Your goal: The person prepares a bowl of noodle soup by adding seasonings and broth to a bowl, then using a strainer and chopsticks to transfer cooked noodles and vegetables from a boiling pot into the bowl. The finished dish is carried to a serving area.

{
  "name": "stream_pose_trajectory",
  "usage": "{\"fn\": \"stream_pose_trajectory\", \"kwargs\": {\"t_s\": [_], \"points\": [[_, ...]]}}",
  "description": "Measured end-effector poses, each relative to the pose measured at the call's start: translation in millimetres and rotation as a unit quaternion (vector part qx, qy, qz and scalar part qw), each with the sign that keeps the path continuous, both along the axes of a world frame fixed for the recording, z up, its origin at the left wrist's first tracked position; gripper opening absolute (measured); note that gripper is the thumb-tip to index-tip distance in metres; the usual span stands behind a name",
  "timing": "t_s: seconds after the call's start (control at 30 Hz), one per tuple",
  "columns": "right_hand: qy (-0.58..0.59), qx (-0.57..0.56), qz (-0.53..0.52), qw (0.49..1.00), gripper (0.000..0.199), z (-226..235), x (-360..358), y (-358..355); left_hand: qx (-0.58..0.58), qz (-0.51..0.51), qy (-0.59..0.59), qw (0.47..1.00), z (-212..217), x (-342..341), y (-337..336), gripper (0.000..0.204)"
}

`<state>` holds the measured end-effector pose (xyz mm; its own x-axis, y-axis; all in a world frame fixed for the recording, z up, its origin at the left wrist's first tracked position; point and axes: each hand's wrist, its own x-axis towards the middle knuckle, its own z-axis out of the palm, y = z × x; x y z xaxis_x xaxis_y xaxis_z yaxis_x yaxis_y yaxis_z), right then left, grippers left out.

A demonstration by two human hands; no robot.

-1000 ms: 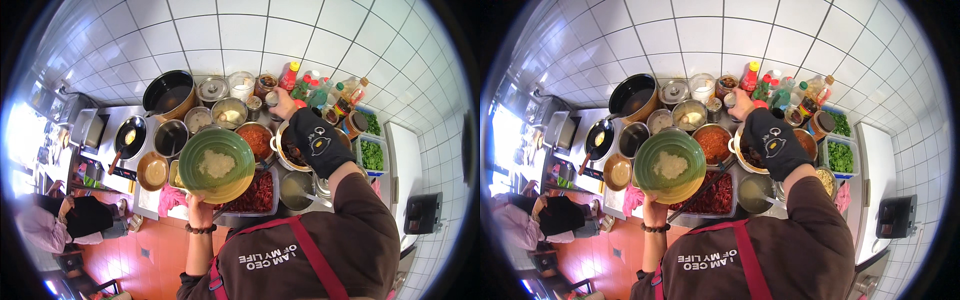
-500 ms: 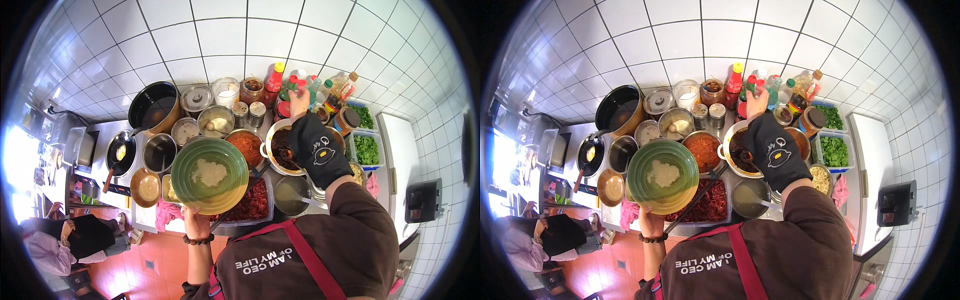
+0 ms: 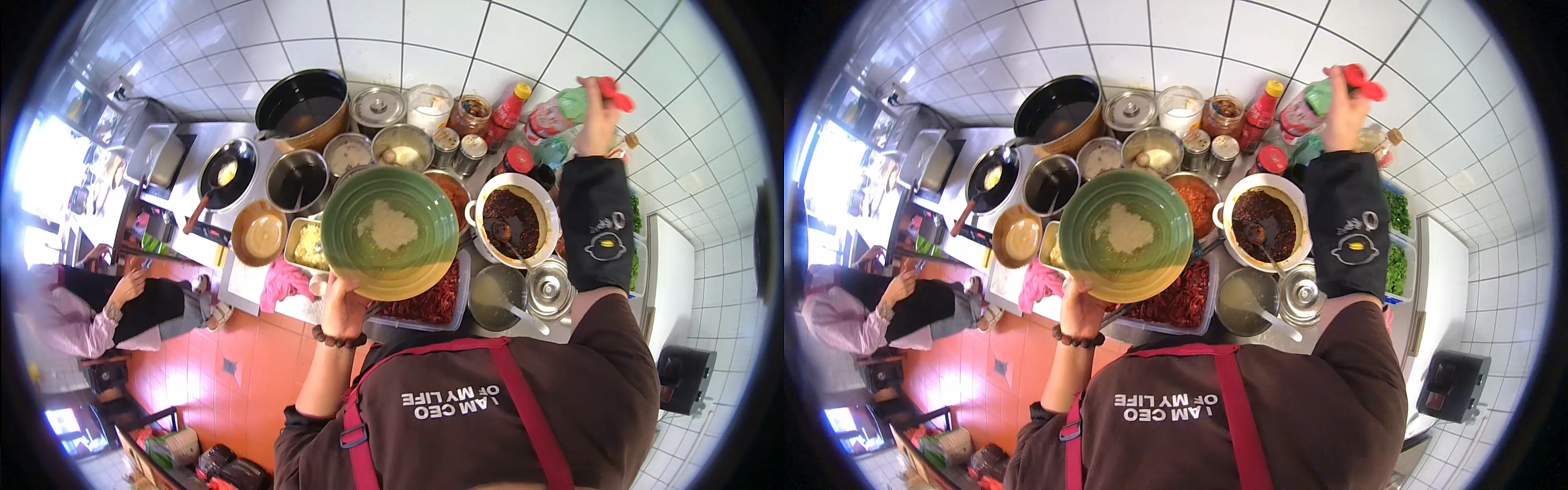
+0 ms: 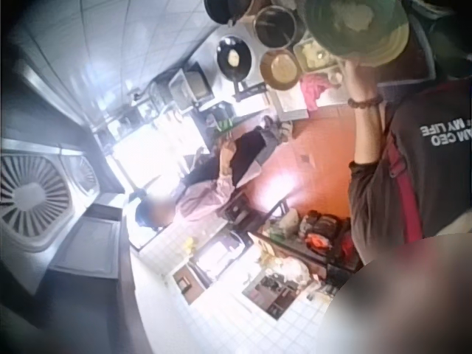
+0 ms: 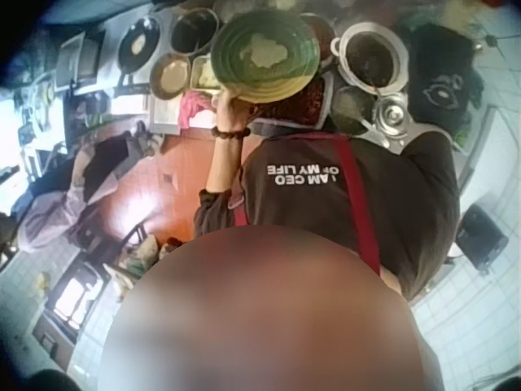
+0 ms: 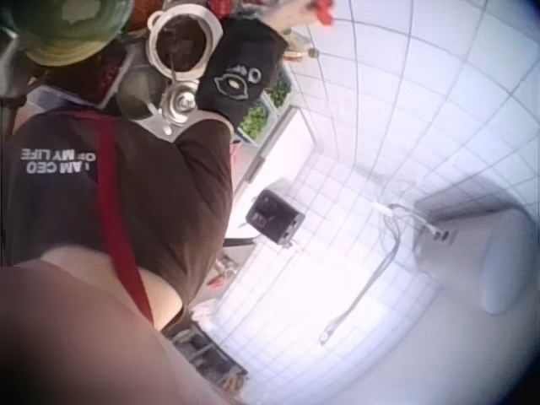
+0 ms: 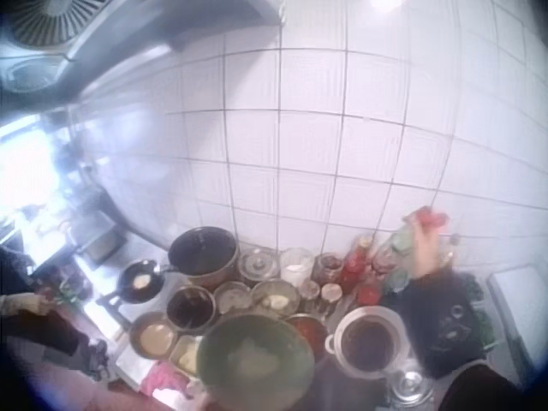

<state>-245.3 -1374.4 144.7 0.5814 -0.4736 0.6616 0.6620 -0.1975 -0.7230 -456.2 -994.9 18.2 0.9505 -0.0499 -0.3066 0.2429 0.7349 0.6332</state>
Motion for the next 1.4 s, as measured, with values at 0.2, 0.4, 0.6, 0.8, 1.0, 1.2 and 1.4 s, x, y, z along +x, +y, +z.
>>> {"fn": "stream_pose_trajectory", "kwargs": {"t_s": [0.2,0.4,0.6,0.8,1.0,1.2,1.4], "points": [[0.279,-0.294,0.078,0.911,0.015,51,-69,70,-0.004,-0.006,0.019,1.0,14,-6,-7,0.044],[0.192,-0.53,0.157,0.811,0.016,5,-116,110,0.0,-0.04,0.001,0.999,14,-9,-8,0.05],[0.16,-0.674,0.138,0.708,0.023,-14,-129,126,-0.015,-0.032,-0.016,0.999,21,-15,-11,0.054],[0.175,-0.699,0.133,0.68,0.019,-20,-134,134,-0.01,-0.033,-0.007,0.999,22,-22,-9,0.052],[0.17,-0.716,0.14,0.663,0.02,-17,-136,138,-0.024,-0.027,-0.005,0.999,18,-25,-12,0.052],[0.136,-0.733,0.133,0.653,0.02,-20,-134,138,-0.03,-0.034,-0.016,0.999,14,-25,-10,0.054],[0.138,-0.75,0.124,0.635,0.02,-19,-134,140,-0.028,-0.038,-0.013,0.999,16,-26,-10,0.055]]}}
